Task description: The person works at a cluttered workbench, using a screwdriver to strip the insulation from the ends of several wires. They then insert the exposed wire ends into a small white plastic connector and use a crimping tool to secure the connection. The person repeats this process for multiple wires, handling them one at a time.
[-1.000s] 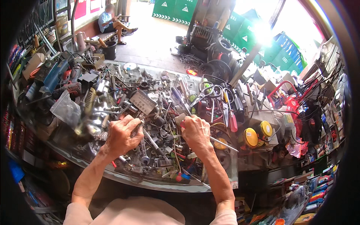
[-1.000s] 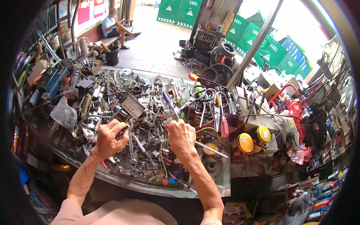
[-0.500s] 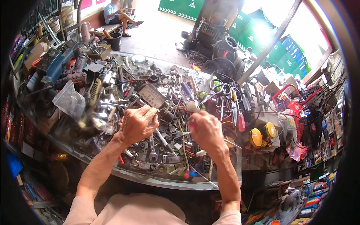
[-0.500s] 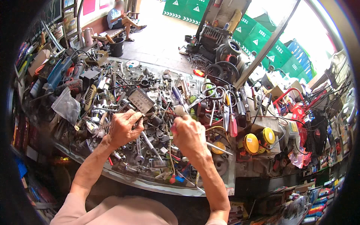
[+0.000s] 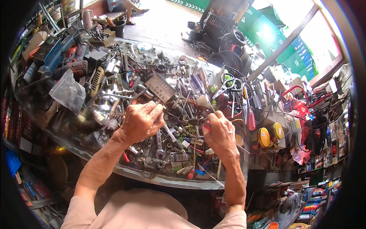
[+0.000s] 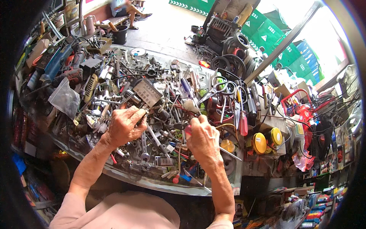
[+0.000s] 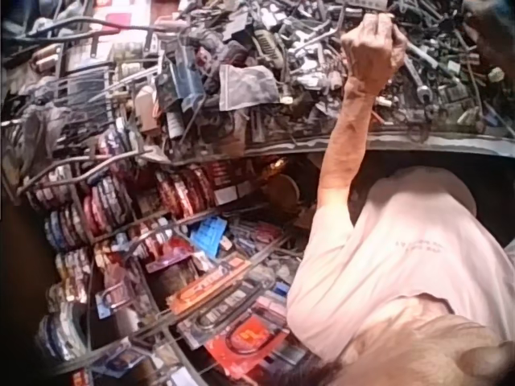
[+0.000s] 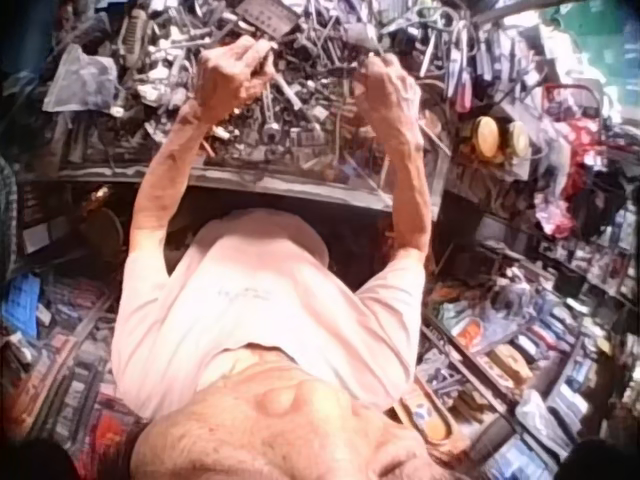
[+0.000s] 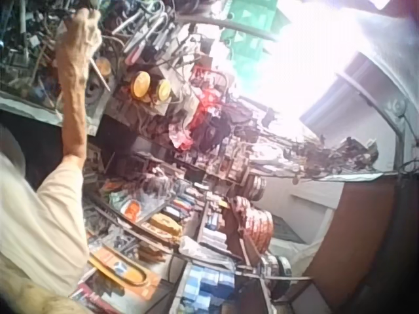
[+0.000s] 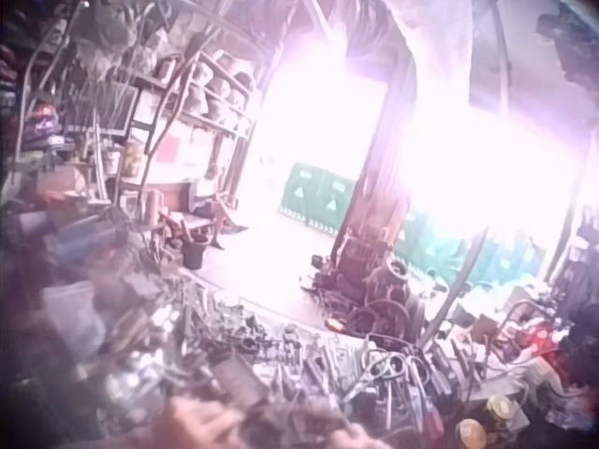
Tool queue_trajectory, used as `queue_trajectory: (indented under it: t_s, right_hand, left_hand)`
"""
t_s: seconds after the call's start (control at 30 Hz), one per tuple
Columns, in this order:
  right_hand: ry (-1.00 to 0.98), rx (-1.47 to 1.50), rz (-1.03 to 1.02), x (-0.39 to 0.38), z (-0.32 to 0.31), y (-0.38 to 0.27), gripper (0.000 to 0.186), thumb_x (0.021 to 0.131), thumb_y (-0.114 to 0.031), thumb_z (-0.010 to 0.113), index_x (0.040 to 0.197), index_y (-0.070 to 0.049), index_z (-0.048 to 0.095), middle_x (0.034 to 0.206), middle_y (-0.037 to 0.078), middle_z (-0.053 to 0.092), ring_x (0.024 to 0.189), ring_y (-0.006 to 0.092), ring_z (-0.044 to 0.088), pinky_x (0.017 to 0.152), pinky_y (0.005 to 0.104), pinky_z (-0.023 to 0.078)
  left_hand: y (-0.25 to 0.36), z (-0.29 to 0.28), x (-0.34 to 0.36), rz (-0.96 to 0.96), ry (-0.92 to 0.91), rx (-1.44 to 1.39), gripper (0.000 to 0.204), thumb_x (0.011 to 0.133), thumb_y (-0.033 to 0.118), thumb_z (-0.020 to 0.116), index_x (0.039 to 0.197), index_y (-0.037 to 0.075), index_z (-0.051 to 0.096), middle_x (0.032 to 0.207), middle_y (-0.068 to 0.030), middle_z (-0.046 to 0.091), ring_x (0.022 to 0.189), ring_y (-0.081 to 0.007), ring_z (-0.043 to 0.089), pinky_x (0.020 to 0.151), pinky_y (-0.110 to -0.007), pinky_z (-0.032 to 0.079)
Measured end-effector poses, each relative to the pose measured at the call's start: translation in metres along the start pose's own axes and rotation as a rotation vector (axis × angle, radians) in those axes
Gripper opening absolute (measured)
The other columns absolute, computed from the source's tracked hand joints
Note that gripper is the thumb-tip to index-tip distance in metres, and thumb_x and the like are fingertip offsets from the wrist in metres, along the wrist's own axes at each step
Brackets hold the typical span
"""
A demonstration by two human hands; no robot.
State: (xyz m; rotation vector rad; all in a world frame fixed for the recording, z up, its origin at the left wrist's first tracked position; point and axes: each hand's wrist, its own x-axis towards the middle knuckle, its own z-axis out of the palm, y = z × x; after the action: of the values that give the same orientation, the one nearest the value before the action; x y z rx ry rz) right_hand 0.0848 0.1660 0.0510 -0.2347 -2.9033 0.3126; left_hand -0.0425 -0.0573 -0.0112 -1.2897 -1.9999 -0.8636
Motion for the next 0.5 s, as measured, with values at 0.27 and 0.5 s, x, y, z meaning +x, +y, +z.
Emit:
queue_trajectory:
  t_s: [0.27, 0.5]
  right_hand:
    - [-0.009, 0.070, 0.023, -0.034, -0.020, -0.009, 0.017, 0.081, -0.017, 0.077, 0.090, -0.005, 0.070, 0.087, 0.014, 0.061, 0.076, 0.0337, 0.066, 0.069, 0.0426, 0.052]
    - [-0.214, -0.011, 0.019, -0.069, -0.008, -0.011, 0.021, 0.077, -0.015, 0.077, 0.095, -0.009, 0.070, 0.087, 0.012, 0.061, 0.077, 0.0355, 0.065, 0.068, 0.0448, 0.052]
  left_hand:
    - [0.001, 0.000, -0.004, -0.054, 0.025, -0.007, 0.021, 0.075, 0.009, 0.072, 0.093, 0.001, 0.068, 0.079, -0.0087, 0.065, 0.064, -0.0269, 0.064, 0.066, -0.039, 0.049]
    - [0.010, 0.003, -0.002, -0.066, 0.038, -0.062, 0.022, 0.073, 0.006, 0.073, 0.094, 0.002, 0.068, 0.082, -0.0083, 0.066, 0.061, -0.0248, 0.065, 0.057, -0.036, 0.049]
